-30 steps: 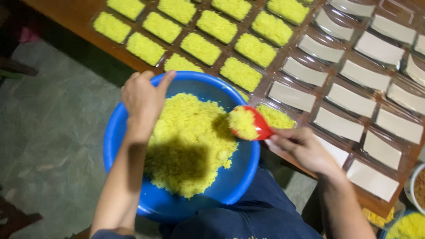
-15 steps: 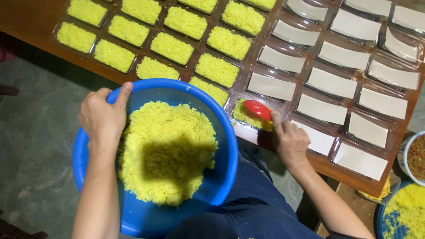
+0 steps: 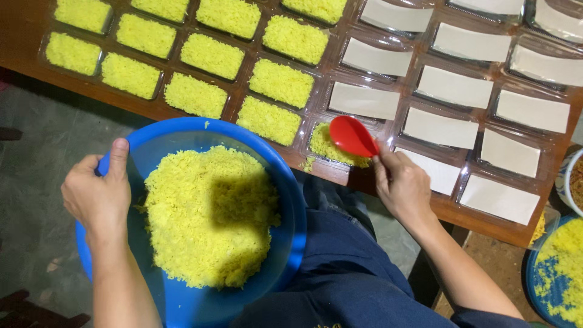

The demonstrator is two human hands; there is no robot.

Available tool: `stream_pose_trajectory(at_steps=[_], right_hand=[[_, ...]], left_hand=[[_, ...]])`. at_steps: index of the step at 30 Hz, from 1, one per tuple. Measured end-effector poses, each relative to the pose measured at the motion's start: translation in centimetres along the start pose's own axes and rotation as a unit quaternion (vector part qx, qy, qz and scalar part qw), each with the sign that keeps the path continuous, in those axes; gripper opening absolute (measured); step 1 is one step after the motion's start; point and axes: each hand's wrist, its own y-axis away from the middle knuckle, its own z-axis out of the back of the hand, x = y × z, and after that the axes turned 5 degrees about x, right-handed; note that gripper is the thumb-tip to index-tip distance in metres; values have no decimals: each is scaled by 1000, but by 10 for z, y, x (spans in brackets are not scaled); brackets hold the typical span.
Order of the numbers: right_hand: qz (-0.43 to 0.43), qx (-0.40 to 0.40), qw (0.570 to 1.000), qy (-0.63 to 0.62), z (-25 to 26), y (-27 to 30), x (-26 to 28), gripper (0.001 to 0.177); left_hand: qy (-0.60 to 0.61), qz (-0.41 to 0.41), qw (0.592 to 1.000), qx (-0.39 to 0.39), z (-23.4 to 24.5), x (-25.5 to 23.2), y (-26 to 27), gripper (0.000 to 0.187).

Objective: The person scoops yellow crumbly food from a blue bowl using a red scoop and distributes it into clear plastic trays arranged on a wooden table. The person repeatedly fills each tray compartment and levels the contents.

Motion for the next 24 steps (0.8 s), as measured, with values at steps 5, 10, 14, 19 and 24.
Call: stream_pose_trajectory(at_steps=[5, 10, 14, 19, 24], right_hand=[[-18, 53, 998, -19, -7, -8, 3, 30], [-53, 92, 994, 3, -4, -11, 5, 29], [-12, 39, 999, -25, 18, -13, 17, 21], [133, 78, 979, -130, 55, -2, 77, 41], [294, 57, 950, -86, 23, 6, 178, 40]], left_hand=[[-4, -23, 1000, -10, -2, 11, 1, 61], [6, -16, 1000, -5, -2, 22, 4, 59], [-9, -19, 1000, -1, -1, 23, 3, 59], [6, -19, 1000, 6, -4, 17, 1, 58], [-1, -30, 999, 18, -9, 17, -3, 60]])
